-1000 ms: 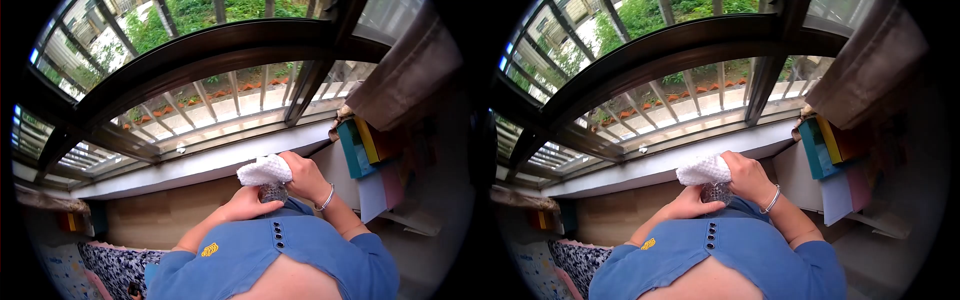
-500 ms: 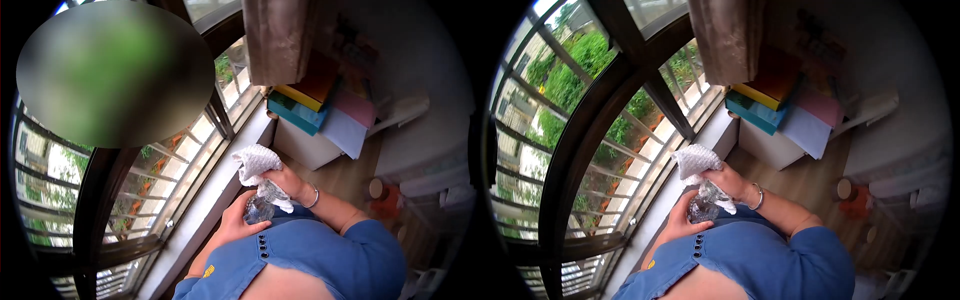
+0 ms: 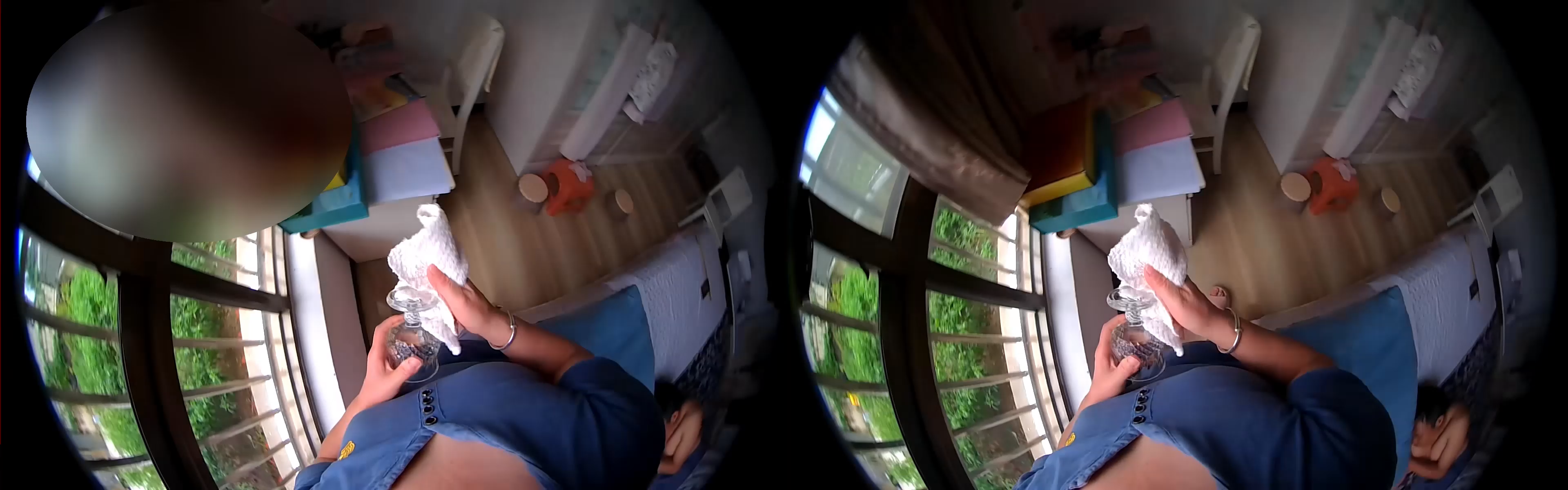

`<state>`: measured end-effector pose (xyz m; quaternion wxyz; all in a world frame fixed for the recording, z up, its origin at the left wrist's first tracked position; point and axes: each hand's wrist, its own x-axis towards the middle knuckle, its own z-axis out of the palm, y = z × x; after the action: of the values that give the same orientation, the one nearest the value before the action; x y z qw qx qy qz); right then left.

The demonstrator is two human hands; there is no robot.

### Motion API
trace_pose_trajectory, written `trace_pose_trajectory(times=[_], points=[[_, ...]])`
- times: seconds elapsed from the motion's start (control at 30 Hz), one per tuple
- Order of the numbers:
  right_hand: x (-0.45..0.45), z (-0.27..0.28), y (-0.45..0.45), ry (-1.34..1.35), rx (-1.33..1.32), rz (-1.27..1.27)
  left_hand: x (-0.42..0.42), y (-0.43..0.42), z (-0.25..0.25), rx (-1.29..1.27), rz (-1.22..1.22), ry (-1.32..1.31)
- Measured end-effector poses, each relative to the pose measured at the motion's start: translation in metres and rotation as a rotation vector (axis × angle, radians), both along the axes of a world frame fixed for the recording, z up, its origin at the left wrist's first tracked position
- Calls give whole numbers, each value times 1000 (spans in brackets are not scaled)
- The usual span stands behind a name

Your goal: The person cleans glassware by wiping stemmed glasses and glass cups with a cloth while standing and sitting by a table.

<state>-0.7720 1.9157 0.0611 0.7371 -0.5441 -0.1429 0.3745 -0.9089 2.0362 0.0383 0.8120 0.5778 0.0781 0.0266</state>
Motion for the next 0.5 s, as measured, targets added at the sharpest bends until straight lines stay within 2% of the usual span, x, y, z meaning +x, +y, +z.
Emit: trace_pose_trajectory(times=[0.03, 0.1, 0.13, 0.17, 0.23, 0.27, 0.3, 0.37, 0.5], points=[[4, -1, -12, -348, 29, -130, 14, -4, -2, 15, -18, -10], [24, -13, -43, -818, -149, -123, 41, -10, -1, -106, -98, 116], [47, -4, -73, -1320, -333, -108, 72, -18, -2, -115, -165, 174], [52, -12, -80, -1008, -238, -139, 87, -22, -6, -103, -204, 175], [68, 5, -95, -1301, -410, -120, 120, -37, -7, 172, -320, 176], [72, 8, -105, -1182, -450, -123, 138, -44, 3, 348, -462, 201], [82, 6, -115, -1223, -541, -195, 159, -54, 19, 526, -610, 202], [104, -4, -137, -1199, -655, -285, 197, -76, 17, 429, -686, 78], [134, -2, -180, -1167, -804, -511, 257, -121, 8, 454, -905, -52]])
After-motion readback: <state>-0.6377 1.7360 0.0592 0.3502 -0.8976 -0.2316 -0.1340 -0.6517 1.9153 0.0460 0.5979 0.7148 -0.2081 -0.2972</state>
